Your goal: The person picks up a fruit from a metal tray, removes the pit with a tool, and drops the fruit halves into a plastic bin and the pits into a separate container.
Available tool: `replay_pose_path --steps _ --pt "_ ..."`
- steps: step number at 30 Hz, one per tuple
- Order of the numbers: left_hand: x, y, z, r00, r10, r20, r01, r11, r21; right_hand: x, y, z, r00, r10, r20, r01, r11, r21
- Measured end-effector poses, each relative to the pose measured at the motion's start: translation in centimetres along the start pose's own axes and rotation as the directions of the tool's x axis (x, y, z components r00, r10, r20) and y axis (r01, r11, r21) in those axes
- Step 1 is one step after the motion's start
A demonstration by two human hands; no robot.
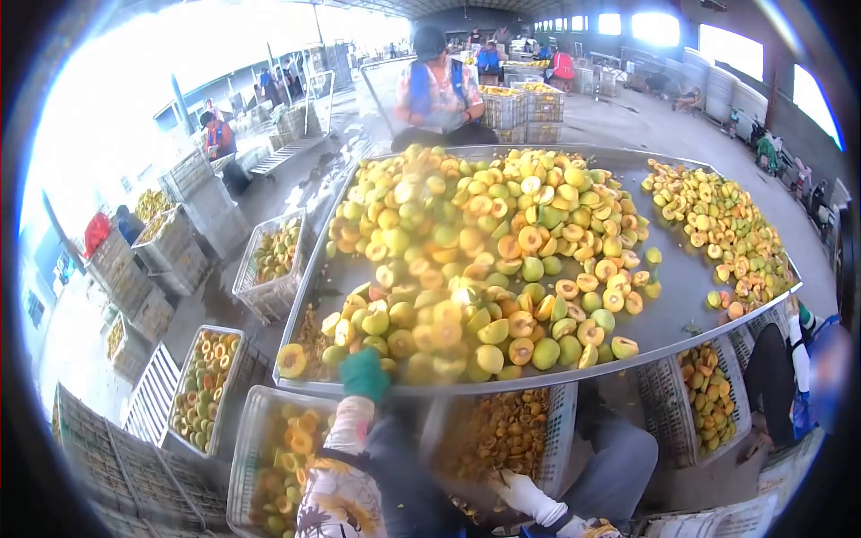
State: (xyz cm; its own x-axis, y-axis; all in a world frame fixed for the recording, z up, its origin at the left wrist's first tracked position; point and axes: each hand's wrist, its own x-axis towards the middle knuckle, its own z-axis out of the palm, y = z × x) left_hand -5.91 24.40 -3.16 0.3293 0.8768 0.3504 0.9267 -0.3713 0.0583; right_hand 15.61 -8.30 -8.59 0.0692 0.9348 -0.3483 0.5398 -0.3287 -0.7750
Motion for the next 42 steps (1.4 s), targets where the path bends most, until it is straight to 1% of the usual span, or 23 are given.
replay_pose_path --steps 1,3,5,6,7,8,9,10,11,12,15,17,19,21,24,27,30,33,36,37,38,39,42 --pt "-0.6 0.3 -0.2 0.999 0.032 0.031 -0.031 0.999 -0.041 -0.1 0.2 0.2 1.0 -0.009 -0.003 0.009 0.999 0.045" --pt "-1.8 2.2 -3.3 0.988 -0.134 0.081 0.15 0.956 -0.253 -1.2 -0.8 0.3 0.998 -0.062 0.007 0.061 0.993 0.103" --pt "-2.2 2.9 -4.1 0.954 -0.267 0.135 0.294 0.76 -0.579 -1.9 -3.0 -1.1 0.997 -0.081 0.006 0.081 0.997 0.002" --pt "-2.2 3.4 -4.0 0.93 -0.285 0.233 0.332 0.375 -0.866 -2.2 -3.7 -1.6 0.996 -0.087 0.007 0.088 0.995 -0.044" --pt "-2.7 3.9 -3.9 0.906 -0.255 0.337 0.323 -0.095 -0.942 -2.0 -3.1 -1.8 0.988 -0.125 -0.091 0.122 0.992 -0.037" --pt "-4.1 4.3 -3.8 0.883 -0.189 0.43 0.272 -0.541 -0.796 -1.9 -2.2 -1.5 0.973 -0.151 -0.173 0.149 0.989 -0.025" --pt "-5.5 5.9 -6.1 0.873 -0.072 0.483 0.324 -0.655 -0.683 -2.1 -2.5 -2.1 0.815 -0.488 -0.314 0.424 0.87 -0.251" --pt "-7.4 7.5 -8.3 0.874 0.044 0.484 0.306 -0.824 -0.477 -1.7 -3.0 -2.4 0.854 -0.367 -0.367 0.362 0.928 -0.085" --pt "-8.2 7.1 -7.1 0.865 0.345 0.365 0.45 -0.856 -0.256 -1.3 -3.7 -2.7 0.878 -0.24 -0.414 0.302 0.949 0.09" --pt "-8.8 11.5 -11.9 0.823 0.115 0.556 0.307 -0.914 -0.266 -1.9 -6.5 -4.0 0.854 -0.216 -0.473 0.334 0.925 0.179" --pt "-11.9 14.2 -11.1 0.855 -0.109 0.507 0.309 -0.678 -0.667 -2.9 -10.6 -6.0 0.868 -0.291 -0.403 0.377 0.914 0.152" --pt "-12.9 15.8 -12.5 0.822 -0.024 0.57 0.301 -0.83 -0.469 -3.2 -11.8 -5.9 0.827 -0.393 -0.403 0.439 0.898 0.026" --pt "-13.8 16.2 -12.5 0.849 0.024 0.528 0.338 -0.794 -0.506 -3.1 -12.5 -5.6 0.76 -0.468 -0.451 0.484 0.871 -0.089" --pt "-14.7 16.2 -11.7 0.888 0.067 0.456 0.332 -0.78 -0.531 -2.9 -12.8 -5.6 0.788 -0.429 -0.441 0.428 0.897 -0.108" --pt "-15.0 15.7 -10.4 0.844 0.053 0.533 0.378 -0.764 -0.522 -2.7 -12.2 -5.0 0.82 -0.395 -0.415 0.37 0.918 -0.143" --pt "-15.3 16.1 -9.9 0.899 -0.079 0.431 0.325 -0.537 -0.778 -2.8 -12.6 -4.7 0.815 -0.402 -0.417 0.388 0.914 -0.123" --pt "-15.7 15.8 -8.1 0.964 -0.137 0.227 0.201 -0.182 -0.962 -2.6 -12.6 -4.5 0.841 -0.378 -0.387 0.357 0.925 -0.129" --pt "-15.8 16.4 -8.6 0.949 -0.177 0.259 0.235 -0.148 -0.961 -2.2 -12.1 -4.5 0.834 -0.396 -0.383 0.41 0.911 -0.049" --pt "-16.4 16.8 -9.2 0.961 -0.195 -0.196 -0.085 0.465 -0.881 -1.8 -11.1 -3.5 0.896 -0.311 -0.317 0.351 0.933 0.076" --pt "-16.5 16.8 -6.4 0.945 -0.323 0.046 0.073 0.073 -0.995 -1.8 -11.0 -3.4 0.898 -0.31 -0.313 0.367 0.92 0.141" --pt "-16.3 16.8 -6.5 0.942 -0.268 -0.202 -0.072 0.427 -0.901 -1.6 -10.9 -3.4 0.896 -0.316 -0.31 0.386 0.901 0.196" --pt "-16.2 17.6 -6.3 0.876 -0.397 0.273 0.125 -0.36 -0.925 -1.1 -10.5 -2.9 0.878 -0.34 -0.336 0.397 0.911 0.115" --pt "-15.7 17.6 -8.5 0.827 -0.453 0.333 0.188 -0.335 -0.923 0.9 -7.9 -0.9 0.862 -0.393 -0.319 0.418 0.909 0.009"
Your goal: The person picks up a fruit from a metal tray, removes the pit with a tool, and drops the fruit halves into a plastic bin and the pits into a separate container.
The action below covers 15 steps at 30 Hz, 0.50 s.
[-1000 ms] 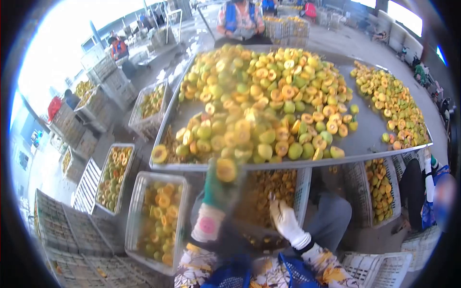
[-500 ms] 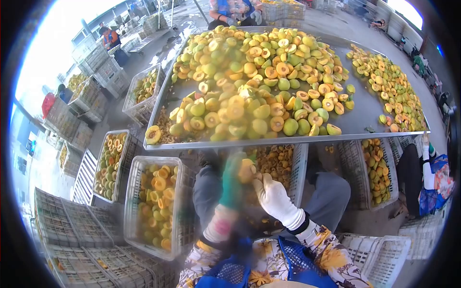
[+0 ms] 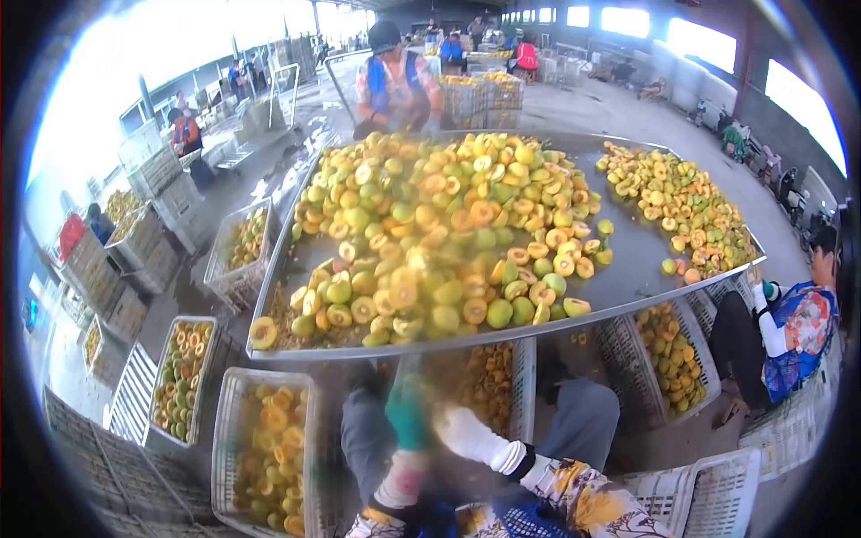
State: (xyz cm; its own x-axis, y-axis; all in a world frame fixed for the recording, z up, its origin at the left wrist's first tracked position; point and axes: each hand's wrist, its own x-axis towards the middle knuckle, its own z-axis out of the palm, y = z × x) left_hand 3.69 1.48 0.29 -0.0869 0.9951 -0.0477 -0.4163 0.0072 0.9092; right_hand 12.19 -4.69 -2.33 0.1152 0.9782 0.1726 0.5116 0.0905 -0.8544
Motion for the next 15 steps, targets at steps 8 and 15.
replay_pose_path --steps 8,15 --pt "3.7 -0.7 -4.2 0.826 0.181 0.533 -0.438 0.802 0.406 0.3 -5.9 -2.9 0.739 0.437 0.513 -0.658 0.63 0.411" --pt "3.4 2.2 -4.5 0.702 -0.286 0.652 0.104 0.947 0.304 0.0 -8.2 -3.3 0.635 0.447 0.63 -0.771 0.422 0.478"
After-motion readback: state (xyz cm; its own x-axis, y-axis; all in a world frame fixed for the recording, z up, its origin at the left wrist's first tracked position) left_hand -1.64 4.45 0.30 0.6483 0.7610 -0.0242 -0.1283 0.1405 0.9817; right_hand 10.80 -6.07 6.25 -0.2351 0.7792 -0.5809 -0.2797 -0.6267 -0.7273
